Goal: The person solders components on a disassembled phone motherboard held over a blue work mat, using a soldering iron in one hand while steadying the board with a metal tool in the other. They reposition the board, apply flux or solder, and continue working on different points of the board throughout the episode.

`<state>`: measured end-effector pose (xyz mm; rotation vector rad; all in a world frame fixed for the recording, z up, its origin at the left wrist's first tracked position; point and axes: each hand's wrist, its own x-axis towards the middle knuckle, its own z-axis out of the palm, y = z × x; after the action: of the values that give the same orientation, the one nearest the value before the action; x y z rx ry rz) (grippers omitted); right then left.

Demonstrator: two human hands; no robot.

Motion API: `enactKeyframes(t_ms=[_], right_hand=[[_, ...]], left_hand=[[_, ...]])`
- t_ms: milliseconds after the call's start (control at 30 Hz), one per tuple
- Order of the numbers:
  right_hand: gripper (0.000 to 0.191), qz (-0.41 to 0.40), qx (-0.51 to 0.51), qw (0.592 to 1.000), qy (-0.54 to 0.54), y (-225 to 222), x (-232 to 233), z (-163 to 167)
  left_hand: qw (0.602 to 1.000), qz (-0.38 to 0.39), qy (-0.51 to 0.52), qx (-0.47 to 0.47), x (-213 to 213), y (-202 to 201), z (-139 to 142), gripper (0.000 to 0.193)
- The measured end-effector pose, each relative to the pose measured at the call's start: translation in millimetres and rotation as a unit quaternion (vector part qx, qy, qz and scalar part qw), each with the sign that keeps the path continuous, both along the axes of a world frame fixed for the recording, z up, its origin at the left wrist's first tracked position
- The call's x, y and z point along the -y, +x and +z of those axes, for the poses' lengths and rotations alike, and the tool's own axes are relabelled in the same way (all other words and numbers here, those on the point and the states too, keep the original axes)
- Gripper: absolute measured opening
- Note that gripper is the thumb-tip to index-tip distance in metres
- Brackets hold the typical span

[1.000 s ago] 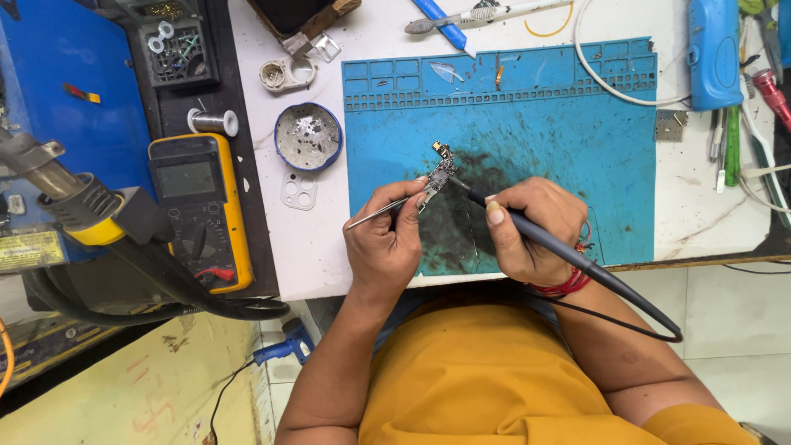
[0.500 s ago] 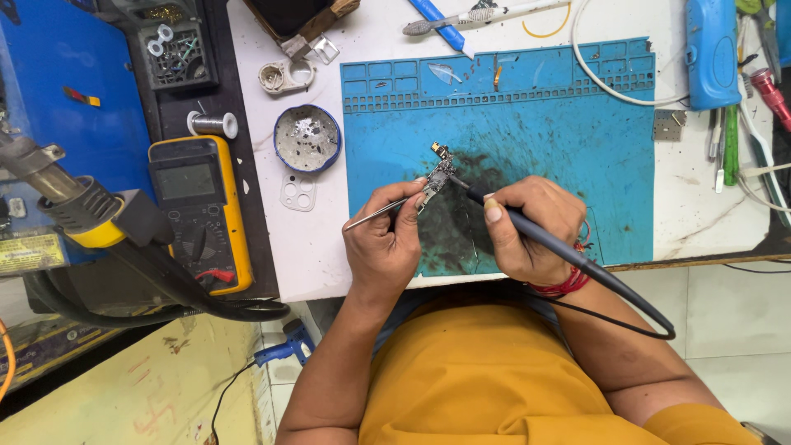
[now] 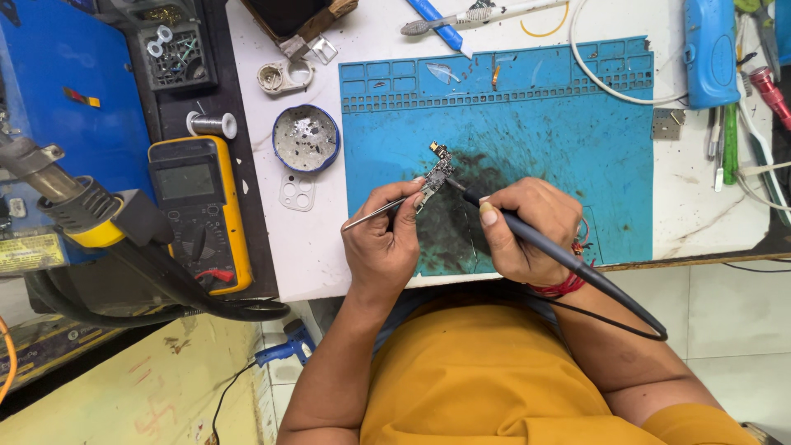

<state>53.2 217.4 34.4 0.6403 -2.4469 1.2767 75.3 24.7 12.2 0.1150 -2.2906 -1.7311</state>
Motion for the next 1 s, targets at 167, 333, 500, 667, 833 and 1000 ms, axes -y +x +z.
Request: enactKeyframes(t_ms=[167, 333, 500, 667, 833, 1000], right_hand=[[0.006, -0.011, 0.001, 1.0, -0.008, 0.0, 2.0, 0.2], [0.006, -0.005, 0.007, 1.0, -0.002, 0.0, 1.4, 2.3], [0.006, 0.002, -0.002, 1.0, 0.005, -0.4, 1.6, 2.2], [0.006, -0.015, 0.005, 1.0, 0.001, -0.5, 1.3, 0.8], [0.007, -0.023, 0.002, 1.0, -0.003, 0.3, 1.6, 0.2], [0.007, -0.007, -0.006, 1.0, 0.001, 0.4, 0.8, 1.5]], left_hand=[[1.0, -0.001, -0.005, -0.006, 0.3, 0.3, -0.1, 0.01], [1.0, 0.001, -0.004, 0.004, 0.8, 0.2, 0.4, 0.011], [1.0, 0.001, -0.007, 0.004, 0.4, 0.4, 0.3, 0.011], [1.0, 0.0, -0.004, -0.003, 0.6, 0.2, -0.2, 0.011], [1.0, 0.003, -0.006, 0.004, 0.0, 0.0, -0.1, 0.011], [1.0, -0.001, -0.001, -0.001, -0.4, -0.9, -0.4, 0.011]])
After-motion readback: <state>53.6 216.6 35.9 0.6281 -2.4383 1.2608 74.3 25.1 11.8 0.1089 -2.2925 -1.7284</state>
